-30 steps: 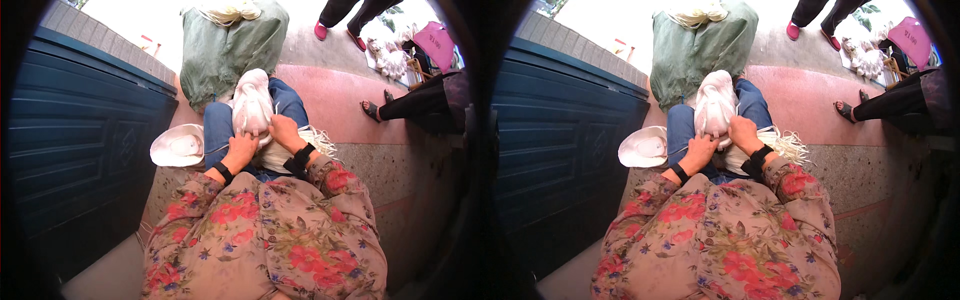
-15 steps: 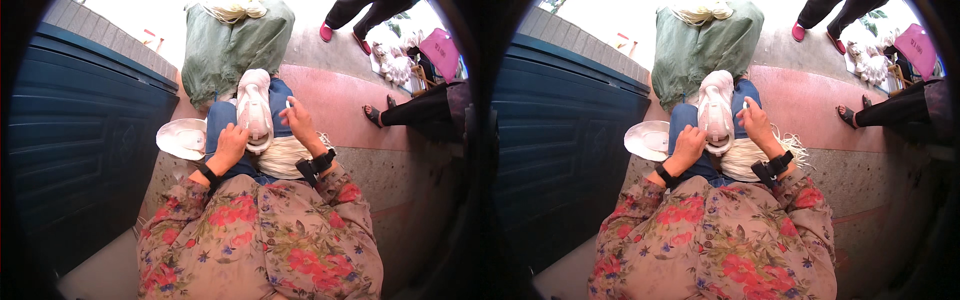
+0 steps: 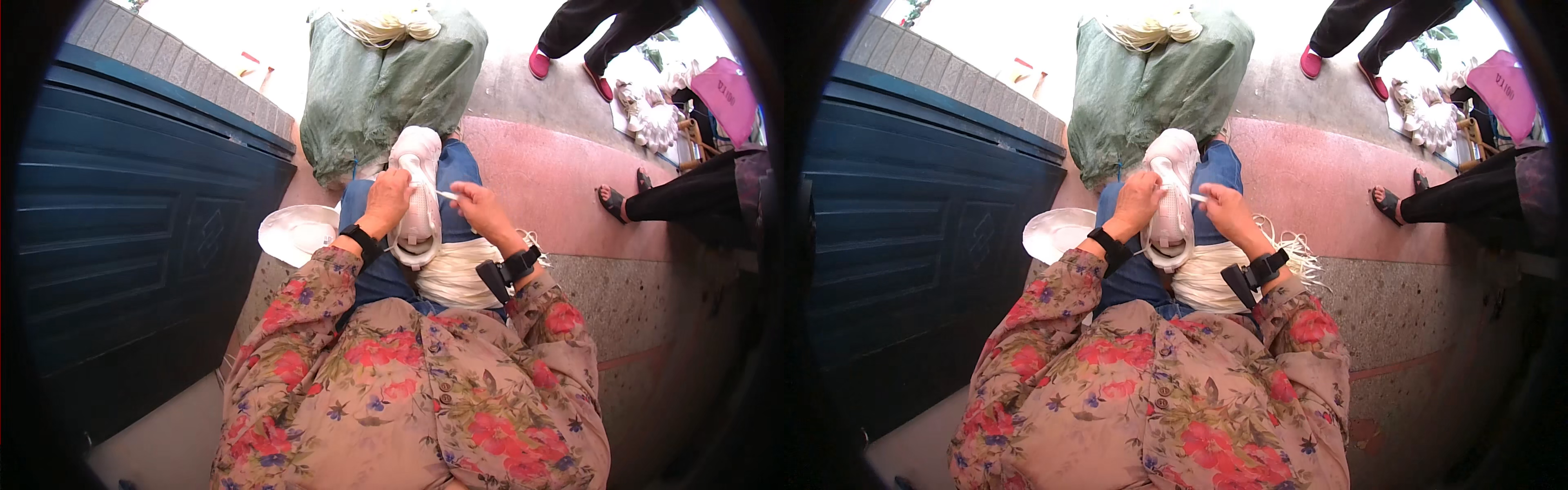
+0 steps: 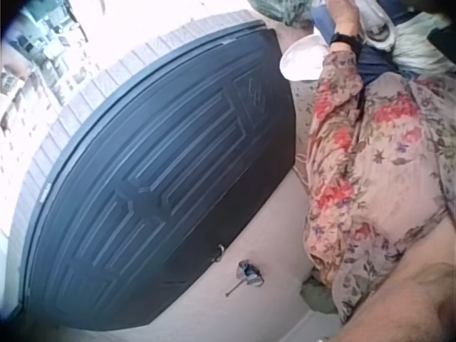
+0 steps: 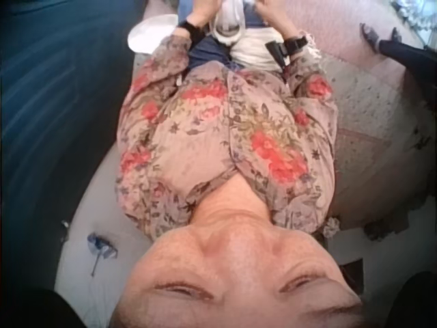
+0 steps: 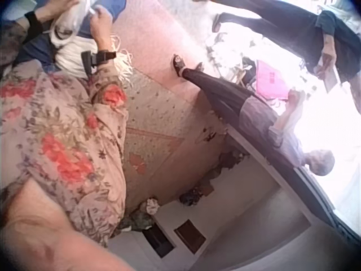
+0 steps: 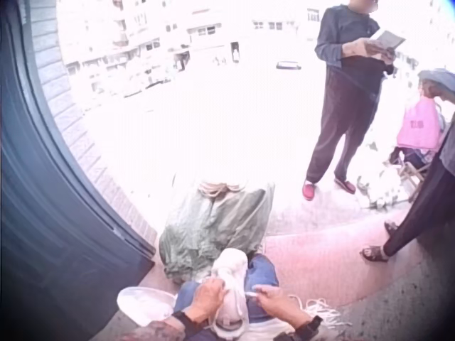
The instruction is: The recorder is lacing a pair of white sneakers while sitting down at a workshop entrance.
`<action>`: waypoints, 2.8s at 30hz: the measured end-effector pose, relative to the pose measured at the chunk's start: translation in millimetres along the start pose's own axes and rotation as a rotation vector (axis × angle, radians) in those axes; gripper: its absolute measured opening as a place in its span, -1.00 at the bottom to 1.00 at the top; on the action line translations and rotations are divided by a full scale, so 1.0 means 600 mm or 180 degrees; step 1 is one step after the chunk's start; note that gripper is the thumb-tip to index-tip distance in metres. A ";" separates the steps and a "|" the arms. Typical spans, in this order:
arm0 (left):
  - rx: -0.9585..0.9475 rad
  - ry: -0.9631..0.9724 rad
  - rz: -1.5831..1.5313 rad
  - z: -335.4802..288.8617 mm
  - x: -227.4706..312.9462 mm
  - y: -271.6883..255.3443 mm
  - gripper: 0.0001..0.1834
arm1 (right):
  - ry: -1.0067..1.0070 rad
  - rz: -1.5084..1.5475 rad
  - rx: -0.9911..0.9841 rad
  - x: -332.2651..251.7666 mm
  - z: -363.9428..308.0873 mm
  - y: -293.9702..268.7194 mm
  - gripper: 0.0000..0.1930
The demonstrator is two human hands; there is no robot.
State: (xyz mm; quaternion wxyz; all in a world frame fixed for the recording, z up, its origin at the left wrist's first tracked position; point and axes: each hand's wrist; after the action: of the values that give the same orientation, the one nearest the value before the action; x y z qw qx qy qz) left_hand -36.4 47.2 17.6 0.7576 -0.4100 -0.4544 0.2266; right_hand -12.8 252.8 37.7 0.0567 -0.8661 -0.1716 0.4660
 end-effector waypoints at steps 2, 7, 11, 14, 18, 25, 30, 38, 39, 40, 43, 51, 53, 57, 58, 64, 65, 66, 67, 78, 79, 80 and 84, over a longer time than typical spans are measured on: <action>0.0046 -0.0069 -0.0087 0.003 -0.008 0.006 -0.83 | -0.0675 -0.0817 0.0409 0.018 0.006 -0.001 -0.82; 0.0236 -0.0349 -0.0463 0.009 -0.018 0.017 -0.82 | -0.0905 -0.2075 0.0725 0.033 0.009 -0.012 -0.83; 0.0200 -0.0667 -0.0655 0.011 -0.012 0.017 -0.84 | -0.0904 -0.0863 0.0570 0.015 0.019 -0.005 -0.83; 0.0158 -0.0970 -0.0819 0.012 -0.008 0.015 -0.84 | -0.0936 -0.0327 0.0350 -0.002 0.039 0.014 -0.81; 0.0202 -0.1227 -0.1013 0.011 -0.010 0.017 -0.83 | -0.0632 -0.0737 0.0112 -0.013 0.068 0.042 -0.78; 0.0290 -0.1220 -0.1122 0.007 -0.013 0.022 -0.81 | -0.0889 -0.1270 0.0643 -0.011 0.079 0.070 -0.79; 0.0212 -0.1272 -0.1136 0.006 -0.009 0.016 -0.79 | -0.1268 -0.1476 0.0796 -0.015 0.083 0.080 -0.88; 0.0416 -0.0480 -0.0472 -0.013 -0.003 0.012 -0.76 | -0.1808 -0.1897 0.0850 -0.023 0.093 0.094 -0.90; 0.0486 -0.0409 -0.0487 -0.013 -0.003 0.012 -0.79 | -0.1893 -0.1836 0.0858 -0.024 0.092 0.097 -0.88; 0.0511 -0.0381 -0.0506 -0.014 -0.002 0.012 -0.82 | -0.1877 -0.1814 0.0830 -0.026 0.092 0.101 -0.86; 0.0399 -0.0367 -0.0363 -0.011 -0.002 0.012 -0.86 | -0.1792 -0.1440 0.0784 -0.027 0.091 0.108 -0.83; -0.0183 0.0655 0.0285 0.009 -0.012 -0.015 -0.90 | -0.1292 -0.1054 0.0719 -0.011 0.094 0.102 -0.79; -0.0172 0.0828 0.0323 0.008 -0.008 -0.021 -0.90 | -0.1378 -0.0920 0.0890 -0.011 0.092 0.107 -0.84; -0.0234 0.1007 0.0501 0.002 -0.005 -0.025 -0.91 | -0.0878 -0.0868 0.0923 -0.015 0.089 0.114 -0.80; -0.0272 0.1045 0.0508 0.001 -0.007 -0.025 -0.91 | -0.0778 -0.0845 0.0951 -0.015 0.090 0.115 -0.80; -0.0228 0.1650 0.0541 0.002 -0.032 -0.021 -0.92 | -0.0878 -0.0934 0.0919 -0.007 0.089 0.117 -0.79; -0.0371 0.1559 0.0676 0.001 -0.032 -0.019 -0.90 | -0.0858 -0.1044 0.0926 -0.005 0.090 0.117 -0.79; -0.0306 0.1540 0.0639 0.002 -0.032 -0.018 -0.89 | -0.1120 -0.1013 0.0939 -0.004 0.091 0.118 -0.79; -0.0247 0.1517 0.0597 0.000 -0.030 -0.017 -0.87 | -0.1297 -0.1012 0.0938 -0.003 0.093 0.119 -0.79; -0.0251 0.1177 0.0238 -0.006 -0.018 -0.032 -0.90 | -0.0859 -0.0357 0.0487 0.008 0.109 0.124 -0.74; -0.0204 0.1295 0.0282 -0.004 -0.019 -0.030 -0.92 | -0.1011 -0.0448 0.0446 0.007 0.106 0.121 -0.73; -0.0217 0.1368 0.0315 -0.004 -0.022 -0.029 -0.93 | -0.1121 -0.0573 0.0429 0.008 0.101 0.115 -0.72; -0.0409 0.1313 0.0971 -0.016 -0.066 -0.045 -0.95 | -0.1238 -0.0875 0.0183 0.025 0.070 0.064 -0.68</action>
State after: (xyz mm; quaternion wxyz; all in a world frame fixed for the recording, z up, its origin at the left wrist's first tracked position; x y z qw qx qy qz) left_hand -48.0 -0.4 17.8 0.7637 -0.5586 -0.2368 0.2205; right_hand -30.8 219.5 -7.5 0.1102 -0.7266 -0.2823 0.6166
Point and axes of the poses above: each hand's wrist, its own z-axis towards the middle knuckle, its own y-axis out of the palm, x = y × z, and after that the axes turned 15 degrees about y, right-handed
